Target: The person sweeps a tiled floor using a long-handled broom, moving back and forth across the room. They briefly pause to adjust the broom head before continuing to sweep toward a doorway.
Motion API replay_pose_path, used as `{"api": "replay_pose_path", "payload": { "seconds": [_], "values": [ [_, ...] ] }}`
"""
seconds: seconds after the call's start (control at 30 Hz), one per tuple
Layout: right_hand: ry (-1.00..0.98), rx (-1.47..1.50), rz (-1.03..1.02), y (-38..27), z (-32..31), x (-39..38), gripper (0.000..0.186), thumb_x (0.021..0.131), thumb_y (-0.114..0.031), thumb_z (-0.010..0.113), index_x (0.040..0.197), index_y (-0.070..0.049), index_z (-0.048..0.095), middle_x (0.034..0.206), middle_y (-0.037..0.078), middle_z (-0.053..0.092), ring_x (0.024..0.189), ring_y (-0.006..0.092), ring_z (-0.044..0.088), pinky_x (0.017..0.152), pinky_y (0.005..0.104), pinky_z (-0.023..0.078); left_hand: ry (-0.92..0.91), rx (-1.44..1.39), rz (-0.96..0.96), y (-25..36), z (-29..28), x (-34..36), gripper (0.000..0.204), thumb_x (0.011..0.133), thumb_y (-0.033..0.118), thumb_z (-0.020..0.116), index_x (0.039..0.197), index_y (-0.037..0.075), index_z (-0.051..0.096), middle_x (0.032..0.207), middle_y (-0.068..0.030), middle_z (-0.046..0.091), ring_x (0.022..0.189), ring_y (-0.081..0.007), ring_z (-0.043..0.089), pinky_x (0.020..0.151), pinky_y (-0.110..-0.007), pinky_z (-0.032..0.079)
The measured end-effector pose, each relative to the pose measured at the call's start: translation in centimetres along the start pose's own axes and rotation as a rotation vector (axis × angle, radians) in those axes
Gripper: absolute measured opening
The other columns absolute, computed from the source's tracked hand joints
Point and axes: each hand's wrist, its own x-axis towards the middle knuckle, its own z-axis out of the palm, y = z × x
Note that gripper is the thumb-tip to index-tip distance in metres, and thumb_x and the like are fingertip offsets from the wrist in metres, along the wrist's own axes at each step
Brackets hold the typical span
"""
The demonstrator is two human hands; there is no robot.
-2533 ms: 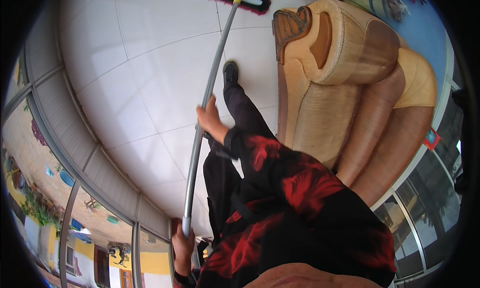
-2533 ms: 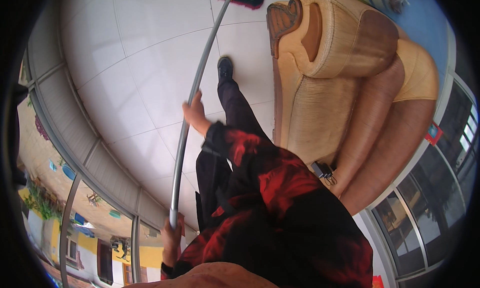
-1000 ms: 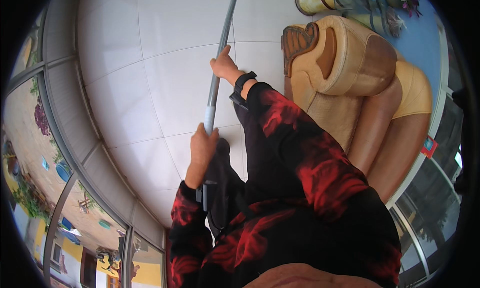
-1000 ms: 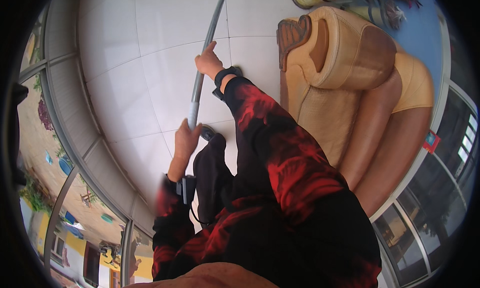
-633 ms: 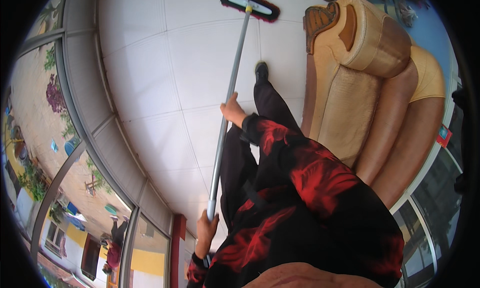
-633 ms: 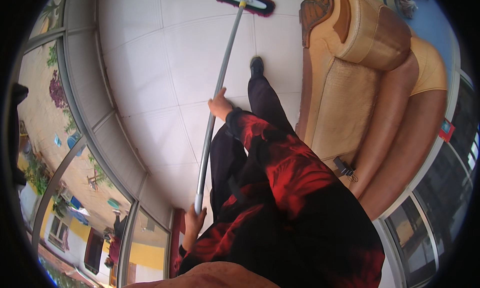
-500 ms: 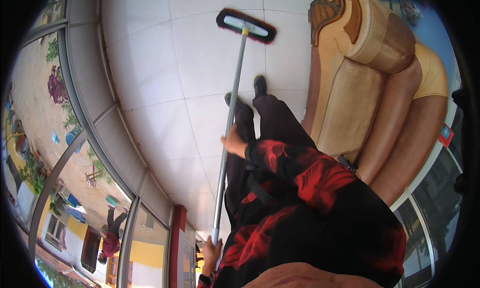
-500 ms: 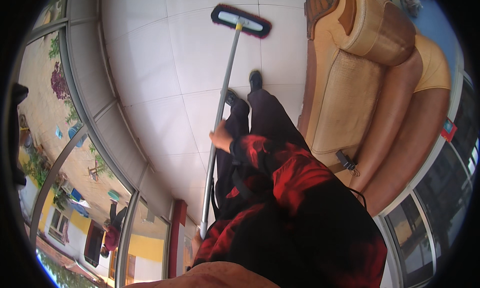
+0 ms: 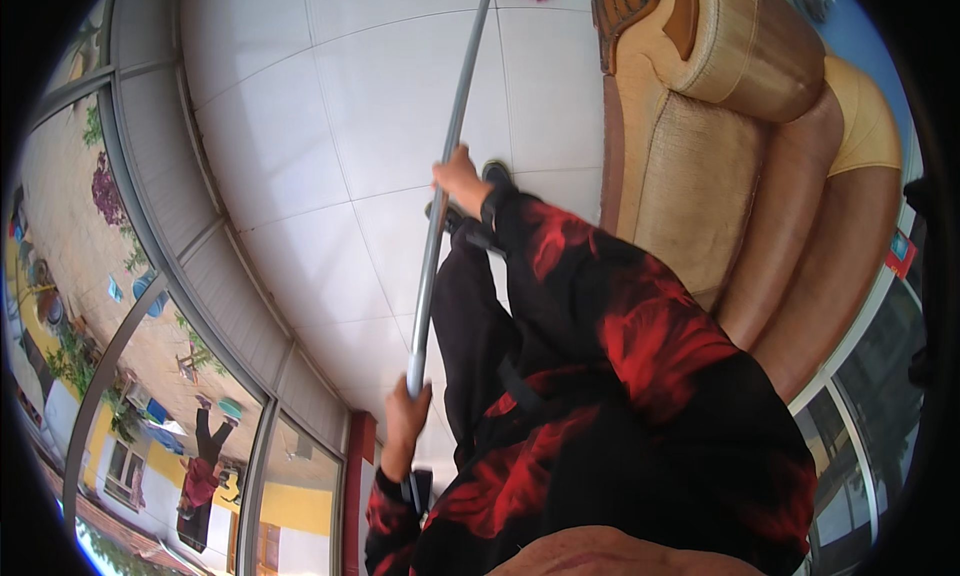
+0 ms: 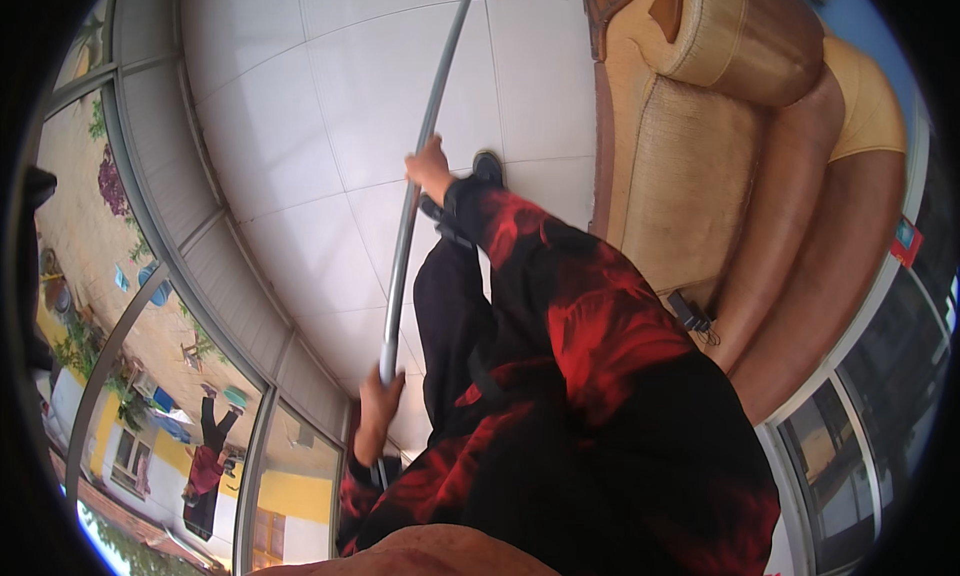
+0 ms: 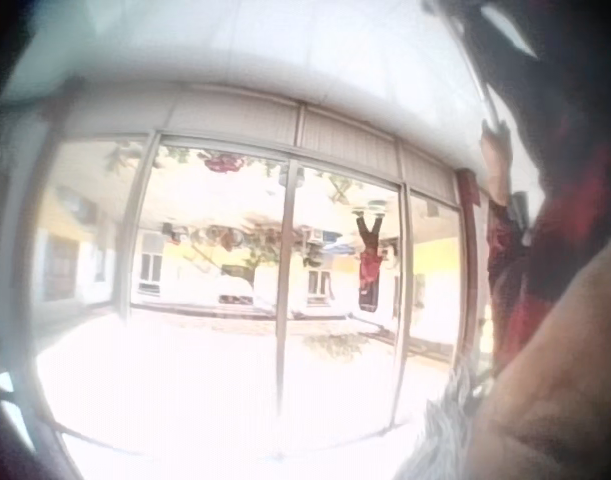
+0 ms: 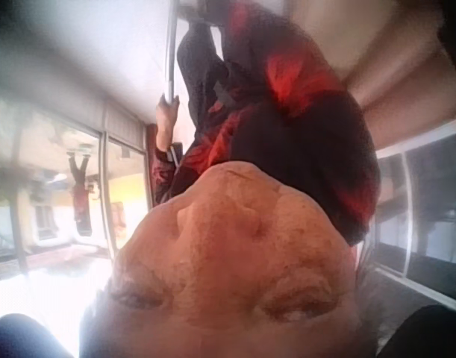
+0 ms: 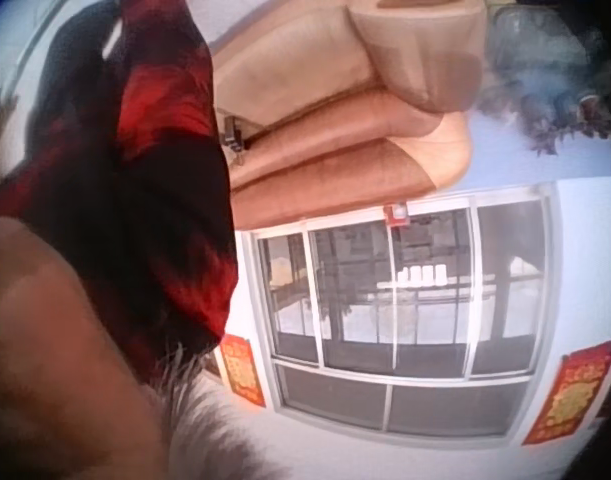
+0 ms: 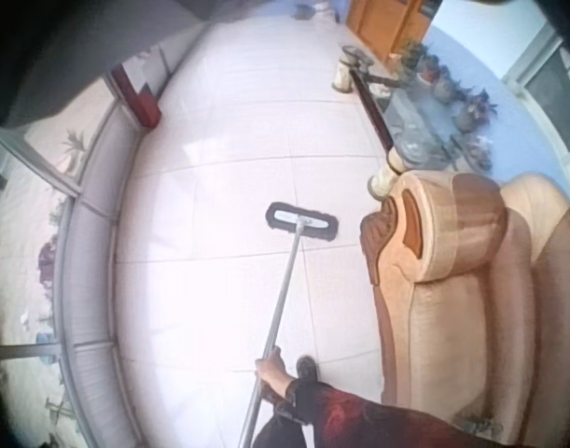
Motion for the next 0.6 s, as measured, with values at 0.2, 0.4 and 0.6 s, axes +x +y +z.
{"api": "replay_pose_path", "payload": {
  "seconds": [0.2, 0.4, 0.6],
  "values": [
    [0.041, -0.307, -0.035, -8.8, -6.9, 5.9, 0.079, 0.08, -0.018, 0.05, 0.133, 0.009, -0.003, 0.103, 0.03, 0.056, 0.094, 0.0353, 0.059, 0.083, 0.0426, 0.047, 0.032, -0.127, 0.269, 15.1, 1.7, 15.8, 0.033, 0.076, 0.025, 0.064, 0.087, -0.004, 0.052, 0.072, -0.0264, 0.059, 0.071, -0.0425, 0.059, 0.06, -0.044, 0.046],
    [0.077, -0.591, -0.042, -6.6, -9.0, 3.5, 0.086, 0.08, -0.021, 0.047, 0.134, 0.006, -0.015, 0.108, 0.026, 0.057, 0.094, 0.0341, 0.06, 0.083, 0.0405, 0.046, 0.057, -0.038, 0.328, 11.6, 5.9, 12.6, 0.029, 0.076, 0.022, 0.062, 0.086, -0.003, 0.051, 0.067, -0.0223, 0.059, 0.064, -0.0362, 0.061, 0.057, -0.041, 0.047],
    [0.064, -0.717, -0.114, 7.7, -3.7, -1.3, 0.061, 0.078, -0.015, 0.048, 0.129, 0.008, 0.023, 0.112, 0.028, 0.054, 0.098, 0.0384, 0.057, 0.092, 0.0412, 0.04, -0.086, 0.1, 0.206, -6.0, 6.8, 0.8, 0.042, 0.079, 0.025, 0.063, 0.102, -0.007, 0.049, 0.073, -0.0279, 0.06, 0.07, -0.0426, 0.06, 0.057, -0.045, 0.047]
  ]
}}
